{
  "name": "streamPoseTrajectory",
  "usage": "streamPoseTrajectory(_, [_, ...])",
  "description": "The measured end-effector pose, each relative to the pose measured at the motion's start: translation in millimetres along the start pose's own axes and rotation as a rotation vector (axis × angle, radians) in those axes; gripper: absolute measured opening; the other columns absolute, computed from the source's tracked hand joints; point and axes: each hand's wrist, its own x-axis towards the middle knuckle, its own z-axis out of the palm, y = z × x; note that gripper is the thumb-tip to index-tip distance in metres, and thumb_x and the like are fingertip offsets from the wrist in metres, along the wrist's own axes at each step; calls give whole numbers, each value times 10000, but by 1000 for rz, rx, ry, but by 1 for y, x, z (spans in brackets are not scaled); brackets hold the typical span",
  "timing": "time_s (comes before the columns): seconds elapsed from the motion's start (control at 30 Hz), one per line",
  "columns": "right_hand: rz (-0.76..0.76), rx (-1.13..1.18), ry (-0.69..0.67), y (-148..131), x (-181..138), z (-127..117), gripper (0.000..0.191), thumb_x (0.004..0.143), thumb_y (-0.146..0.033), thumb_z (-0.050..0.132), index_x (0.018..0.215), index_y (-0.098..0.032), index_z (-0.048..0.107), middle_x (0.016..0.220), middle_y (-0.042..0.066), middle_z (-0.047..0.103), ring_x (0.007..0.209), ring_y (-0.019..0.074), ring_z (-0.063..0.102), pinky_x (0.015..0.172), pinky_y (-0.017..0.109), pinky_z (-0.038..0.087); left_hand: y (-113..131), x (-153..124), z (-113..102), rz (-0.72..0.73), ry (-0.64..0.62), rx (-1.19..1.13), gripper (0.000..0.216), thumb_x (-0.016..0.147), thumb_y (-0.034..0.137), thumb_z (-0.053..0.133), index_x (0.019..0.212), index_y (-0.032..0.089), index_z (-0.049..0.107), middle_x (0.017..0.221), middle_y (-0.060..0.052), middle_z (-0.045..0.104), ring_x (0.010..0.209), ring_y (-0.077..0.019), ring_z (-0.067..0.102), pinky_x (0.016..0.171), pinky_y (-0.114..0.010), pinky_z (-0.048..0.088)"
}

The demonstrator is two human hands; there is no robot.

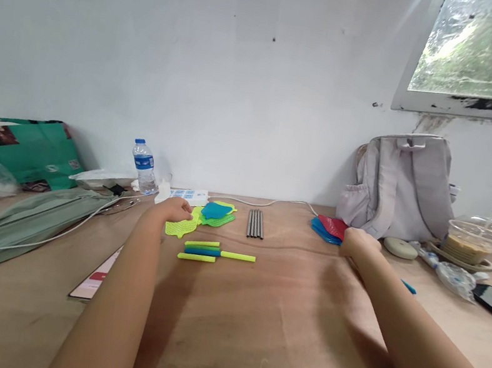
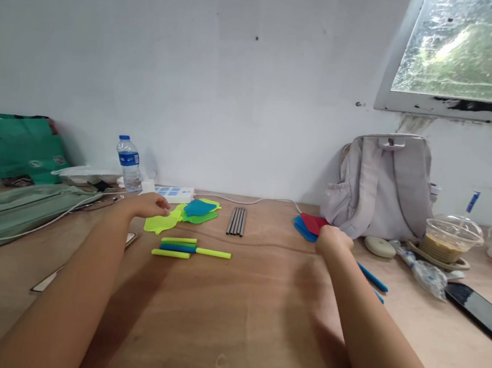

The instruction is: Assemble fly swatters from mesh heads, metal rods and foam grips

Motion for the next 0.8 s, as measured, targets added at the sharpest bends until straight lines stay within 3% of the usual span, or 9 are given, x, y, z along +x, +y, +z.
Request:
streamPoseTrajectory(0.1, [-67, -80, -119, -29, -12, 13, 162, 704, -173, 613, 857, -120, 606, 816, 137, 610, 848, 260, 592, 661, 341, 418, -5, 12, 18, -62, -37, 34, 231, 427, 261, 650, 647, 192, 623, 830, -82, 679, 833, -287, 607, 687, -333, 465])
streamPoseTrajectory(0.2, [-385, -147, -239, -67, -43, 31, 298, 742, -196, 510, 1037, -154, 511, 887, 121, 606, 797, 247, 594, 636, 320, 404, -6, 20, 34, -86, -62, 50, 207, 364, 212, 674, 551, 186, 590, 672, -85, 662, 769, -330, 609, 652, -393, 463])
streamPoseTrajectory(0.3, [-558, -52, -275, -97, -71, 48, 312, 764, -176, 420, 1074, -179, 456, 1031, 109, 551, 813, 216, 580, 631, 286, 391, -3, 23, 50, -56, -25, 31, 183, 429, 226, 657, 591, 177, 586, 675, -88, 651, 830, -328, 598, 699, -404, 448])
streamPoseTrajectory(0.5, [-524, 32, -249, -119, -75, 69, 326, 786, -188, 395, 1110, -179, 435, 1056, 113, 494, 845, 207, 548, 644, 273, 381, 5, 21, 70, -75, 113, 86, 260, 512, 220, 612, 759, 141, 600, 950, -188, 623, 967, -352, 549, 747, -402, 435])
streamPoseTrajectory(0.8, [-458, 35, -237, -108, -61, 76, 207, 827, -251, 390, 956, -151, 518, 1002, 109, 508, 852, 205, 533, 698, 279, 377, 13, 13, 57, -70, 143, 164, 350, 556, 314, 604, 875, 173, 597, 994, -146, 630, 930, -298, 578, 715, -324, 449])
